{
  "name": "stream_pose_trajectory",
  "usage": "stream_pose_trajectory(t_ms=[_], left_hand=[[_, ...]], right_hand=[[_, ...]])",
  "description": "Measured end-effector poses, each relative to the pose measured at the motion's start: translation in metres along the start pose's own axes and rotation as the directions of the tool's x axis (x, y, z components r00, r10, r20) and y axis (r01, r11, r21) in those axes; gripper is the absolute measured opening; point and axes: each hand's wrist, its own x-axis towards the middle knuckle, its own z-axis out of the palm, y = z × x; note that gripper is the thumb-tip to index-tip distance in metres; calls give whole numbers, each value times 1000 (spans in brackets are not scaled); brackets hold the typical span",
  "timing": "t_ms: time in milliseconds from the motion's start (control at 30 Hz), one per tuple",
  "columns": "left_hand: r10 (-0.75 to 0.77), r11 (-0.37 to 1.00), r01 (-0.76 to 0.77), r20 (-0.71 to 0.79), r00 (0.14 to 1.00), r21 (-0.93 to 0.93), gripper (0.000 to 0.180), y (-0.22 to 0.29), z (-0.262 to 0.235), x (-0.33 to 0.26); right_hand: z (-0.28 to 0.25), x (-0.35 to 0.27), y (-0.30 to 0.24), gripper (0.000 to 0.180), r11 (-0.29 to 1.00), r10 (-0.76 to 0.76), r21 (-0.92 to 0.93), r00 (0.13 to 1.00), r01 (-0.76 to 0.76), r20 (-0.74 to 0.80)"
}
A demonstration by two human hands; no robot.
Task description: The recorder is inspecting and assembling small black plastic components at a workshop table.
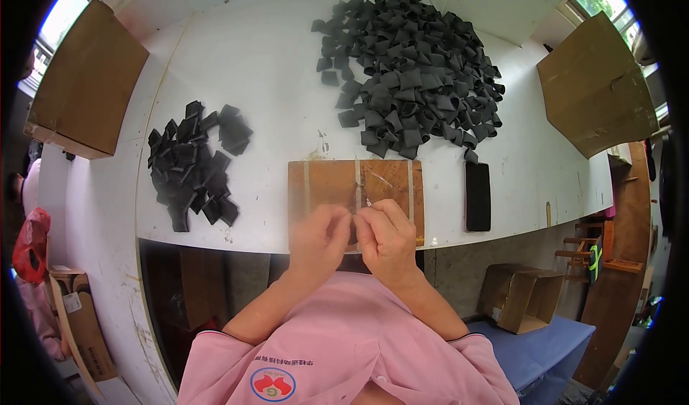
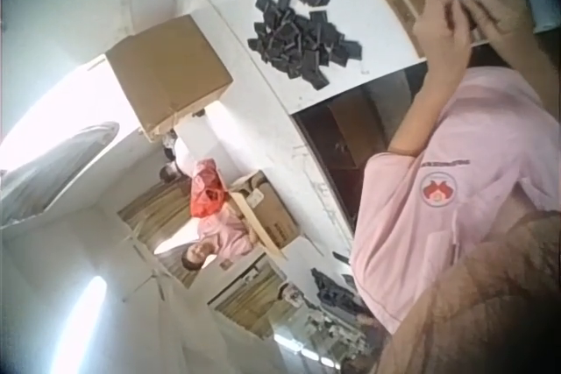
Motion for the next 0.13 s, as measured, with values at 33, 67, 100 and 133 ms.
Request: stream_pose_trajectory(t_ms=[33, 67, 100, 133], left_hand=[[3, 1000, -3, -1, 1000, 0, 5, -1, 3, 0], [31, 999, -30, -48, 998, 23, 4, -2, 5, -1], [61, 997, -56, -95, 994, 47, 3, -3, 7, -2], [-153, 983, 145, -67, 986, -114, 2, -7, 8, -5]], right_hand=[[1, 1, 1, 12, 992, -69, -111, 998, 67, -12], [2, 1, 1, 12, 991, -71, -112, 997, 69, -14], [3, 1, 1, 13, 994, -42, -99, 999, 40, -18], [4, 0, 1, 14, 996, -14, -86, 1000, 12, -22]])
